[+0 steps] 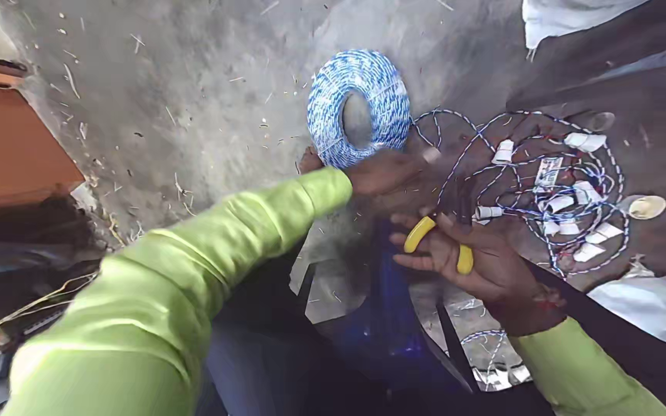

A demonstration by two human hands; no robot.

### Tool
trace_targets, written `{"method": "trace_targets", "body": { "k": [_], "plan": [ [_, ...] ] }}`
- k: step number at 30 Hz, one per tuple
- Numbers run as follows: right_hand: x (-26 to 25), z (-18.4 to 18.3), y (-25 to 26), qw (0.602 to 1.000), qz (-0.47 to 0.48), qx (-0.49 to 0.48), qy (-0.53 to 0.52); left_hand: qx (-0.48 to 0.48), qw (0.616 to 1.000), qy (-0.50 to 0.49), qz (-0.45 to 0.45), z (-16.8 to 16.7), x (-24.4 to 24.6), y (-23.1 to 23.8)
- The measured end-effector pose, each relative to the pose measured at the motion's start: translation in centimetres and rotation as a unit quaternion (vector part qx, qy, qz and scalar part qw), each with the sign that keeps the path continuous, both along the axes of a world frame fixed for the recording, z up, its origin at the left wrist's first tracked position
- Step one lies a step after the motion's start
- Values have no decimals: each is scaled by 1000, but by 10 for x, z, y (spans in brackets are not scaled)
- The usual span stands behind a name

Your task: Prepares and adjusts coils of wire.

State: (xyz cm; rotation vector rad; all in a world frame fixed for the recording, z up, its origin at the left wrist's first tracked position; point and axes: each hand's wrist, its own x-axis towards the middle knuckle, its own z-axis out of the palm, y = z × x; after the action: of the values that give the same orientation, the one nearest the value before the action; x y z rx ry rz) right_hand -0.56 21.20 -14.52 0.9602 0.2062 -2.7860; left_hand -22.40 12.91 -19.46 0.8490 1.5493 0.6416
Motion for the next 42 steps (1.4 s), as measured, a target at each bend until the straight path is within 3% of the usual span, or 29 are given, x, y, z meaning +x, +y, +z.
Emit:
{"method": "trace_targets", "body": {
  "k": [3,5,8,10,13,16,18,23,26,31,34,42],
  "plan": [
    [-8,-11,-1,994,3,80,-69,-98,979,178,-26,-80,-66,-44],
    [-15,-33,-5,963,52,222,-144,-170,954,246,-12,-127,-85,-85],
    [-44,-80,-20,839,209,441,-241,-135,945,288,81,-183,-77,-130],
    [-79,-107,-25,739,371,514,-226,-81,936,313,138,-207,-70,-143],
    [-128,-123,-36,655,514,518,-195,-38,937,293,189,-210,-62,-156],
    [-169,-157,-40,633,532,524,-206,-30,932,295,209,-217,-72,-155],
    [-188,-177,-42,608,571,512,-206,-65,935,297,181,-217,-73,-150],
    [-215,-182,-46,522,661,515,-162,-162,937,301,68,-205,-84,-123],
    [-223,-182,-50,505,684,499,-169,-142,942,300,53,-208,-88,-123],
    [-230,-202,-53,487,733,457,-131,-14,963,252,93,-225,-94,-140],
    [-226,-219,-57,507,718,458,-132,41,966,230,111,-225,-97,-145],
    [-226,-221,-53,553,699,431,-141,96,964,208,132,-228,-98,-151]
  ]
}}
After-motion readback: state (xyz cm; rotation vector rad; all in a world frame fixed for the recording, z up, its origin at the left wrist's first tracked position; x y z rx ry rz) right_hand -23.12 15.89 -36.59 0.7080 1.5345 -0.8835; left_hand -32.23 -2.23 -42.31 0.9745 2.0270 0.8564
